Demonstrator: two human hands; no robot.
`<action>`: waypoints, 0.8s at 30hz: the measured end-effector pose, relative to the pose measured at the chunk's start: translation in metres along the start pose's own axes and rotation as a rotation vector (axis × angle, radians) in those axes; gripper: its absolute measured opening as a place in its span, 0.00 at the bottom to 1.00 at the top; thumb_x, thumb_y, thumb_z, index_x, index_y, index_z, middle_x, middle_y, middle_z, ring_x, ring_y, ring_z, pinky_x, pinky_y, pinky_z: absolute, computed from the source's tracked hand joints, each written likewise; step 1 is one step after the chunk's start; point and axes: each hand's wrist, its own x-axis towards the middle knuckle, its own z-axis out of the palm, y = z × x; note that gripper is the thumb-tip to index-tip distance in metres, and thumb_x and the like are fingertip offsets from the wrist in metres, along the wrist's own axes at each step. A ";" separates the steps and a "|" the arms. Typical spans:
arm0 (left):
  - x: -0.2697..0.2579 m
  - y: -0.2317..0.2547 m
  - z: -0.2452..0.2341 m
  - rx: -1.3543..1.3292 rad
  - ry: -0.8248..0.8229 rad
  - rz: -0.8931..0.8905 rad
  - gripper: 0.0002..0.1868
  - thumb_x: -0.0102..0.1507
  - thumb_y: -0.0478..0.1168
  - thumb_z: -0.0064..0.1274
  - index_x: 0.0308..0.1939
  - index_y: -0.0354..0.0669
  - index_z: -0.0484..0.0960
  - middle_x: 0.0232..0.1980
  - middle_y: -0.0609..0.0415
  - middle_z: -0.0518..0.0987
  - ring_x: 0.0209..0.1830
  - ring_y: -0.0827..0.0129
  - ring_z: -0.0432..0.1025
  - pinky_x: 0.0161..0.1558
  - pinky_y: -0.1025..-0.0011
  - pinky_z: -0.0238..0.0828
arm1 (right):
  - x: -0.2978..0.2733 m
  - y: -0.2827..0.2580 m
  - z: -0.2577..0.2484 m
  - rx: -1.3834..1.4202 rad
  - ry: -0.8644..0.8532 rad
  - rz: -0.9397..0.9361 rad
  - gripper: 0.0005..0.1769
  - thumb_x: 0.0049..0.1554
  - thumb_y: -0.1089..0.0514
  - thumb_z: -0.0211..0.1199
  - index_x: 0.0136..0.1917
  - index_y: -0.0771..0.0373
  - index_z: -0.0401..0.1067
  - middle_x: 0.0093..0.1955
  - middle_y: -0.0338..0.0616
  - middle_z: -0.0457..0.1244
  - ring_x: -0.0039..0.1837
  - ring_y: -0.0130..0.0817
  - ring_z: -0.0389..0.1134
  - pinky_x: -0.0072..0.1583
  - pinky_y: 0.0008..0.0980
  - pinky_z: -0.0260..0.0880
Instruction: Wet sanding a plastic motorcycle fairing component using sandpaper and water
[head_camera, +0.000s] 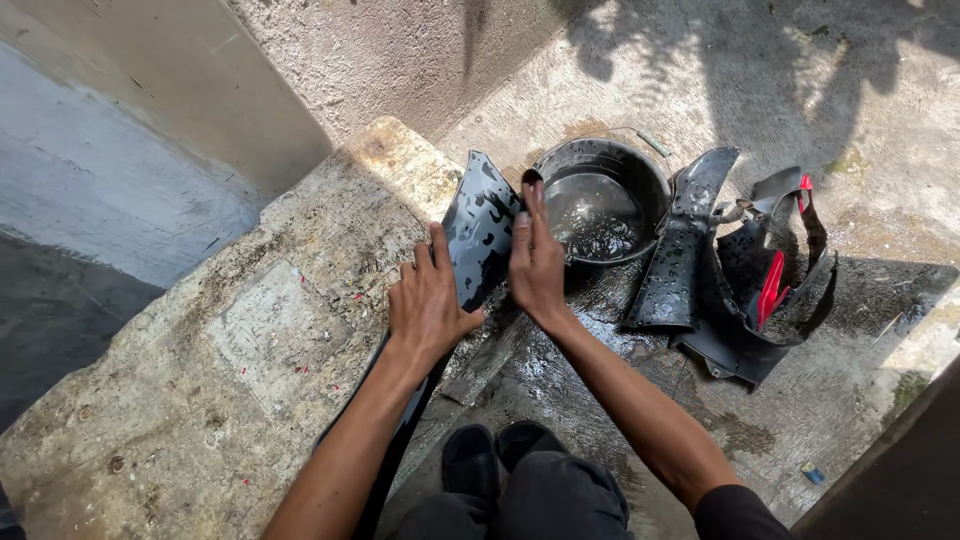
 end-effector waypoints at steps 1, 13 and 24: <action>0.001 0.004 -0.002 0.004 0.000 0.002 0.64 0.45 0.53 0.69 0.76 0.26 0.53 0.55 0.33 0.73 0.42 0.46 0.77 0.33 0.52 0.80 | 0.000 0.017 0.016 0.003 0.003 0.000 0.28 0.72 0.48 0.33 0.82 0.59 0.50 0.65 0.78 0.61 0.42 0.57 0.72 0.53 0.55 0.74; -0.017 -0.011 -0.030 -0.161 0.008 -0.021 0.64 0.45 0.53 0.67 0.77 0.26 0.51 0.54 0.30 0.74 0.42 0.47 0.77 0.34 0.54 0.81 | 0.051 0.157 -0.007 0.012 0.089 0.199 0.33 0.71 0.36 0.33 0.84 0.49 0.48 0.84 0.69 0.29 0.78 0.79 0.45 0.70 0.54 0.63; -0.016 -0.009 -0.003 0.027 -0.005 -0.018 0.65 0.48 0.58 0.68 0.77 0.27 0.52 0.55 0.33 0.75 0.41 0.53 0.78 0.33 0.62 0.81 | 0.029 0.317 -0.059 -0.388 0.098 0.547 0.17 0.65 0.53 0.54 0.62 0.58 0.77 0.52 0.55 0.70 0.57 0.59 0.71 0.55 0.55 0.73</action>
